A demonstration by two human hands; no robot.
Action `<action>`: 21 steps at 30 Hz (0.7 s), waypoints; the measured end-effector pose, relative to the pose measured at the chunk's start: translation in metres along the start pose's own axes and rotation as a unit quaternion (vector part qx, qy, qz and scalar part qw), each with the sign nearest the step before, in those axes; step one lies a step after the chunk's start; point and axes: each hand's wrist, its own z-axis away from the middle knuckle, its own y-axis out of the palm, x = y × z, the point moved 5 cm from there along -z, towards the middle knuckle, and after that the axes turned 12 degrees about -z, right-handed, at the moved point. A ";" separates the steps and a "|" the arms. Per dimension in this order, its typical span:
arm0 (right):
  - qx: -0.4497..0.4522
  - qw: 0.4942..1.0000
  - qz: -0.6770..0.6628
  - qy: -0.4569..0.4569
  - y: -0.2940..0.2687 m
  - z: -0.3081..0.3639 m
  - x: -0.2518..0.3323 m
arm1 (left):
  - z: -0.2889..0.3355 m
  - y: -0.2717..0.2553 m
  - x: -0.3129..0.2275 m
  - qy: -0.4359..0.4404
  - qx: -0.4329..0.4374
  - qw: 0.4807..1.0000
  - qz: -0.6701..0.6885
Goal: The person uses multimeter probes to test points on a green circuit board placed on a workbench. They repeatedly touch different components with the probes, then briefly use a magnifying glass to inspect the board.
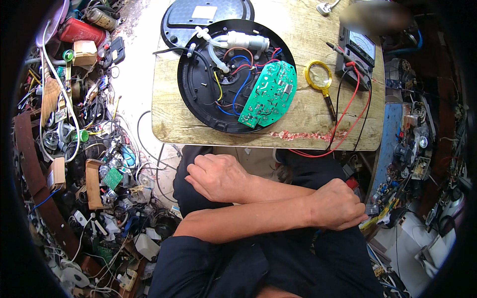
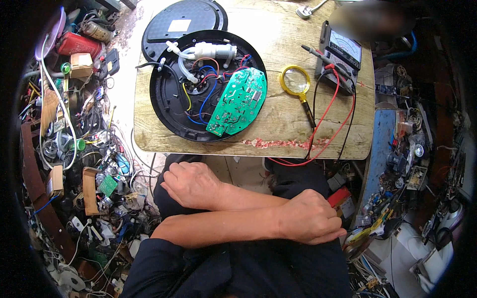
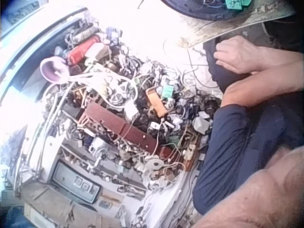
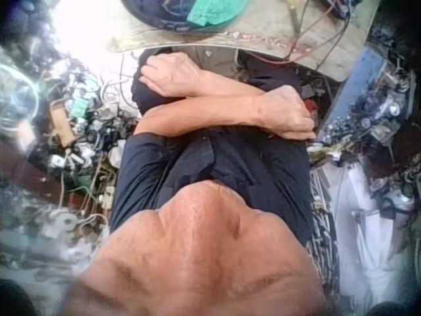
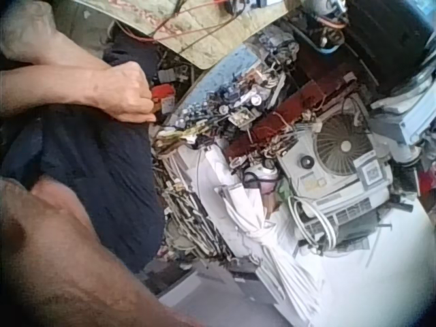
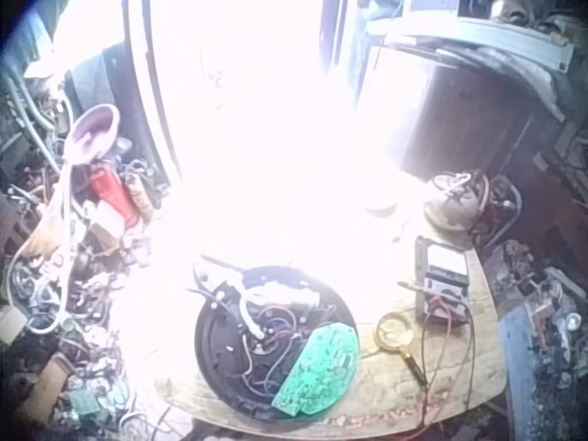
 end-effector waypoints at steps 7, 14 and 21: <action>0.000 1.000 0.010 0.009 0.007 0.002 -0.002 | 0.000 -0.001 -0.001 -0.001 -0.001 1.000 -0.003; 0.000 1.000 0.012 0.004 0.006 0.002 -0.003 | 0.001 0.000 0.000 -0.002 0.001 1.000 -0.004; 0.000 1.000 0.012 0.002 0.005 0.002 -0.002 | 0.000 -0.001 -0.001 -0.002 0.005 1.000 -0.005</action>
